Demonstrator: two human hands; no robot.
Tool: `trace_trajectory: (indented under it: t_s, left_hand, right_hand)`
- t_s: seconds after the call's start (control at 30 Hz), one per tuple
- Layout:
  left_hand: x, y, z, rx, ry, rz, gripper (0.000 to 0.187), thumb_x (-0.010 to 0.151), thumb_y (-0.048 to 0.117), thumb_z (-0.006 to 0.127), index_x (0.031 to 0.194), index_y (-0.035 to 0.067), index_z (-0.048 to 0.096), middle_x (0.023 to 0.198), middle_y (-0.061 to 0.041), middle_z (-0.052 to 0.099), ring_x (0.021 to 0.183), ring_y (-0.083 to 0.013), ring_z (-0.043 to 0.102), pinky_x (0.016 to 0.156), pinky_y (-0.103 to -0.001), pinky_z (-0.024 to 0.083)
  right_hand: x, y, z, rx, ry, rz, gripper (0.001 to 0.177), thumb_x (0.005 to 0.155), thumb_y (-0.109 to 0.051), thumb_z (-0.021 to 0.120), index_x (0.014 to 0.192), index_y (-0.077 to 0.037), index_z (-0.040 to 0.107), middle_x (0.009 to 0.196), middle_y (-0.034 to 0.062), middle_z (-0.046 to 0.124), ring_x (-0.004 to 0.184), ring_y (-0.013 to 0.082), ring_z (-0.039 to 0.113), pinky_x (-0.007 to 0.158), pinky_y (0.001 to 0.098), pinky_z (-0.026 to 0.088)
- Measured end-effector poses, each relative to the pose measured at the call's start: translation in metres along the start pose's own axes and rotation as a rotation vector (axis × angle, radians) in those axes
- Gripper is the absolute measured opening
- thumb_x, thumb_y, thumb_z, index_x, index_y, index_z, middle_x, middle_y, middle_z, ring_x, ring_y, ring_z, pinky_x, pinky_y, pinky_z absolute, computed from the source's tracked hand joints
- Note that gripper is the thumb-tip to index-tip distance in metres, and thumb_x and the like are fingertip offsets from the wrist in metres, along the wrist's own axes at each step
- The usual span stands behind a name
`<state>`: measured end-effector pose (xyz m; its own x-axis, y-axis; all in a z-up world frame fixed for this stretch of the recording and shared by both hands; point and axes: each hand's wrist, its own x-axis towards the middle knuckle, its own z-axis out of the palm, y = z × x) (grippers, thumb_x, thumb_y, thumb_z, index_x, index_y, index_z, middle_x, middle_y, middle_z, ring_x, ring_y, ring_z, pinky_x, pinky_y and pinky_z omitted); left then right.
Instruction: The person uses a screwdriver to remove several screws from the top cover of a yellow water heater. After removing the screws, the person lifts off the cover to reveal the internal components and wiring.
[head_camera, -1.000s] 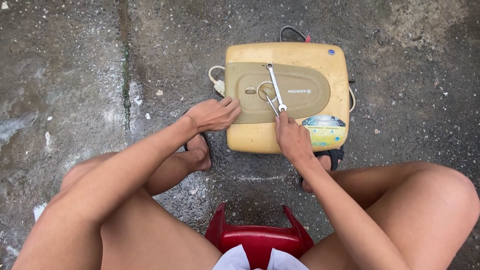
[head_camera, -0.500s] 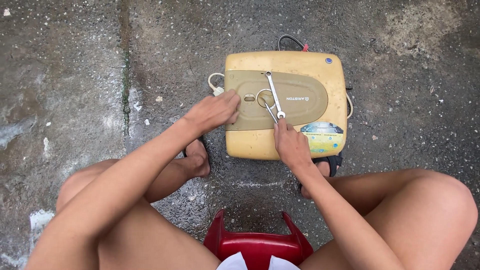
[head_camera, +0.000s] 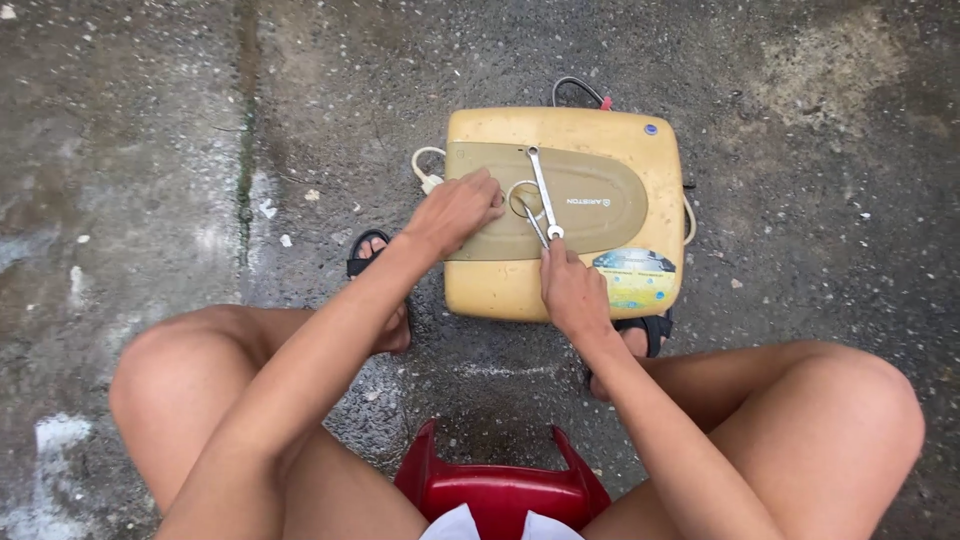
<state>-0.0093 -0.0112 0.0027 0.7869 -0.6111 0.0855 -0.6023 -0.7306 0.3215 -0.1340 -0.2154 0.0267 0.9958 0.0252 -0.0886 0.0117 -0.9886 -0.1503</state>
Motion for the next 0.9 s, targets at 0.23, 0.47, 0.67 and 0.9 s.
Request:
trace_trajectory:
  t_s: [0.23,0.47,0.67,0.9]
  left_hand:
    - [-0.011,-0.006,-0.043,-0.234,0.105,-0.138,0.033,0.079,0.032,0.086,0.096,0.018,0.060,0.095,-0.001,0.053,0.099,-0.0262,0.064,0.087,-0.042,0.056]
    - [-0.030,-0.014,-0.016,-0.689,0.564,-0.615,0.035,0.088,0.021,0.082,0.120,0.013,0.071,0.104,-0.010,0.063,0.096,-0.0287,0.065,0.090,-0.044,0.054]
    - [-0.009,0.002,-0.028,-0.938,0.480,-0.760,0.045,0.095,0.022,0.073,0.139,0.012,0.064,0.130,-0.011,0.060,0.123,-0.0304,0.061,0.107,-0.045,0.050]
    - [0.001,-0.001,-0.019,-0.961,0.566,-0.751,0.050,0.085,0.013,0.079,0.132,0.002,0.065,0.128,-0.016,0.060,0.123,-0.0382,0.062,0.109,-0.044,0.051]
  right_hand:
    - [-0.002,0.003,-0.014,0.270,-0.012,0.035,0.039,0.111,-0.041,0.032,0.106,-0.012,0.057,0.084,0.0132,0.069,0.078,0.0468,0.073,0.071,0.0587,0.059]
    - [0.034,0.000,-0.040,0.372,0.080,-0.042,0.032,0.108,-0.042,0.048,0.106,-0.018,0.070,0.089,0.0115,0.075,0.089,0.0417,0.072,0.075,0.0552,0.057]
    - [0.133,0.007,-0.062,0.088,0.094,-0.275,0.023,0.105,-0.042,0.056,0.108,-0.029,0.075,0.091,0.0038,0.072,0.092,0.0344,0.071,0.080,0.0482,0.054]
    - [0.213,-0.001,-0.051,-0.229,0.097,-0.489,0.013,0.098,-0.038,0.065,0.096,-0.034,0.077,0.084,-0.0016,0.063,0.092,0.0223,0.065,0.095,0.0423,0.038]
